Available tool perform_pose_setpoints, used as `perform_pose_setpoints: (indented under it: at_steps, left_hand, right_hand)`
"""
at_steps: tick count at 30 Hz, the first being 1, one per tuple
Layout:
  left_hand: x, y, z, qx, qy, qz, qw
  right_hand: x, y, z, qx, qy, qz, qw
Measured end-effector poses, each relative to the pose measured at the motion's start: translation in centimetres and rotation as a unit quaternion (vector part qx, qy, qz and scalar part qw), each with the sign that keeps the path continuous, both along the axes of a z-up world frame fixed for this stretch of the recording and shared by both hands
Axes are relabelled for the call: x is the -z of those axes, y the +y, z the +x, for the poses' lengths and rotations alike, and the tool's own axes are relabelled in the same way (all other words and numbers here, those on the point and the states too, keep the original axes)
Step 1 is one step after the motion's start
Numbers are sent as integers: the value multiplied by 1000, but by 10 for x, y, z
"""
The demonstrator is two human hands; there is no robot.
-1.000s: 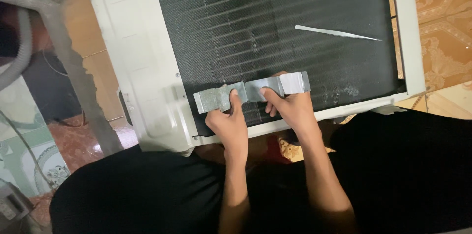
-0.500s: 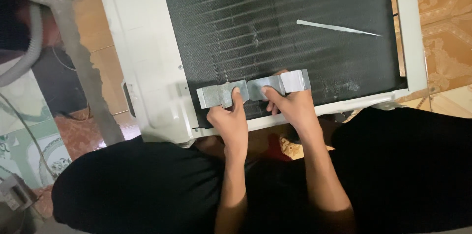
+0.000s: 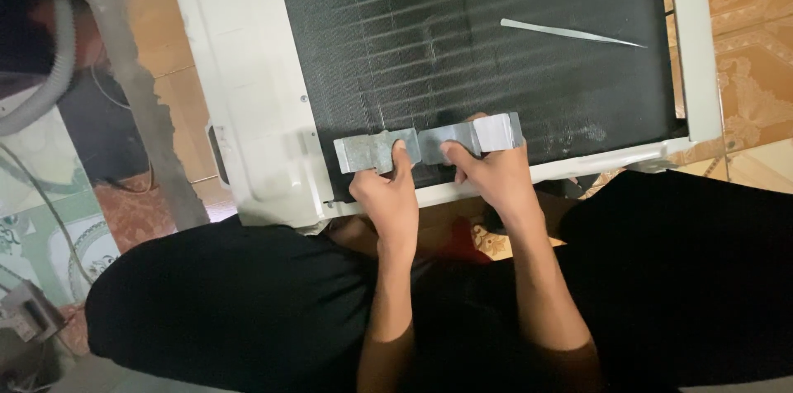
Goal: The person scrubs a black mesh screen with two rectangular abrasive pads, then uses a thin metal tool to scrape the surface. The person alternates between scrubbing and scraping across different areas of the screen.
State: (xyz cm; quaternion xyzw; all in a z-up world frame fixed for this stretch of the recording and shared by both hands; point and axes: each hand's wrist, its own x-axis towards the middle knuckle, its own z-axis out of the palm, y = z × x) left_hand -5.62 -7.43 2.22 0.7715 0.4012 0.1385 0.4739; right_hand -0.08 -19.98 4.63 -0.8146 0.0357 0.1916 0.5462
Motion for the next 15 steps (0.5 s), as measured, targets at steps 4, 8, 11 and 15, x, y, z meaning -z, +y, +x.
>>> perform_pose_setpoints:
  at_steps: [4, 8, 11, 15]
  left_hand:
    - [-6, 1, -4, 5, 8, 7, 1000]
    - [-6, -3, -8, 6, 15, 13, 1000]
    - [-6, -3, -10, 3, 15, 13, 1000]
    - [-5, -3, -15, 14, 26, 15, 999]
  right_hand:
    - [-3, -1, -3, -12, -18, -8, 1000]
    - [-16, 0, -5, -5, 3, -11, 1000]
    - [-20, 0, -9, -8, 3, -10, 1000]
    - [-20, -3, -14, -18, 4, -20, 1000]
